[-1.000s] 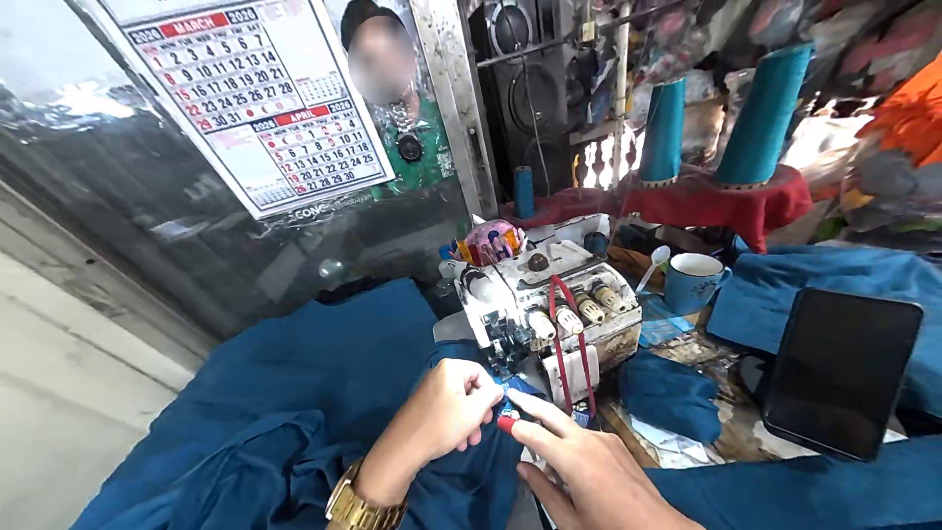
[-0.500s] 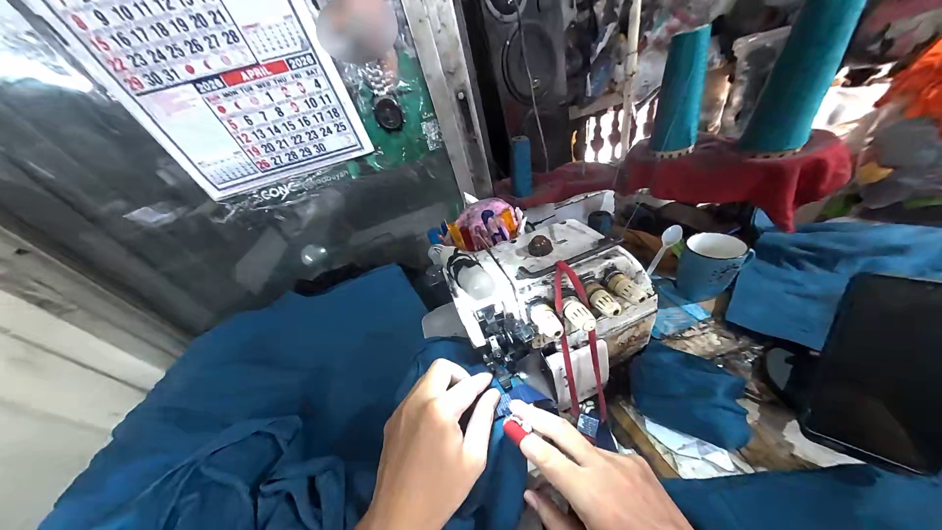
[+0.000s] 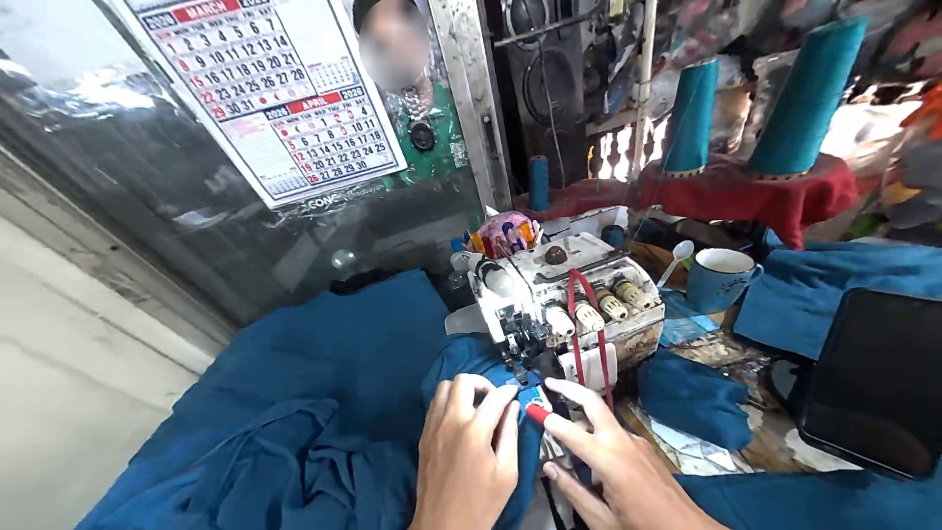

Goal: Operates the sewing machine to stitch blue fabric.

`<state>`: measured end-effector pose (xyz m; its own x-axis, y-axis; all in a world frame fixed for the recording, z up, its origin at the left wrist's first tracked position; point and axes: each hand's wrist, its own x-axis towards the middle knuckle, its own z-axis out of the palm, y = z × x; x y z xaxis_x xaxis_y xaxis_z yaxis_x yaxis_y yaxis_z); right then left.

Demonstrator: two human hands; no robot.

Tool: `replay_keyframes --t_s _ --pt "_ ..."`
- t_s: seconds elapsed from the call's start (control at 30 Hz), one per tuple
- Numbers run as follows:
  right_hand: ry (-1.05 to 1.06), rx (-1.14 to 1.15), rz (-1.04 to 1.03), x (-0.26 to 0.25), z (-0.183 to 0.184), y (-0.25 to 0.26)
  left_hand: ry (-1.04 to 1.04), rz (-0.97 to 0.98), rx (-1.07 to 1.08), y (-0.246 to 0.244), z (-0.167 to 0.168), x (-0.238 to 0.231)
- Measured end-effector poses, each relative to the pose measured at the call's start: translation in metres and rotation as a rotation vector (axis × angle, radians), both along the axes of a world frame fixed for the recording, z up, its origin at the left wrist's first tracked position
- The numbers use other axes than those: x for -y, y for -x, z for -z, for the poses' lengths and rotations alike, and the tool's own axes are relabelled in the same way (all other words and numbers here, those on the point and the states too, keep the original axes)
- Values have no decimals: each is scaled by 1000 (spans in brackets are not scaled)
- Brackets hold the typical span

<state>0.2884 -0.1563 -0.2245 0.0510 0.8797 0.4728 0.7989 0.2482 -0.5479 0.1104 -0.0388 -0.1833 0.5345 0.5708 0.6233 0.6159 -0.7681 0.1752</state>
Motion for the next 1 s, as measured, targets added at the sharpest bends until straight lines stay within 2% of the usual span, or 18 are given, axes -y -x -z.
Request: replay_keyframes --t_s 0.2,0.3,0.43,0.53,0.6,0.67,0.73,0.8,0.87,0.93,1.0 --pt "70 26 67 8 -5 2 32 9 -34 4 -3 -2" --pt "141 -9 42 8 -7 6 89 13 -33 5 -6 -24" --pt "382 -41 -67 -12 -36 17 305 53 -67 5 -27 -80" --pt "560 -61 -152 -33 -56 26 443 29 -38 9 -28 -95" --pt "477 -103 -183 -29 -51 30 338 -82 -39 23 -25 -79" --pt "287 -264 -170 -11 -35 34 146 -113 -13 38 -17 -42" --pt "74 -584 -61 2 -14 35 93 7 34 35 -11 9" --pt "-80 -889 157 0 5 28 151 140 47 15 -3 48" --pt "-194 -1193 264 -7 7 20 228 244 69 7 -11 53" --pt "-190 -1221 138 5 -8 27 252 287 216 24 -37 34" --pt "-64 -956 -88 25 -25 38 173 264 395 42 -62 7"
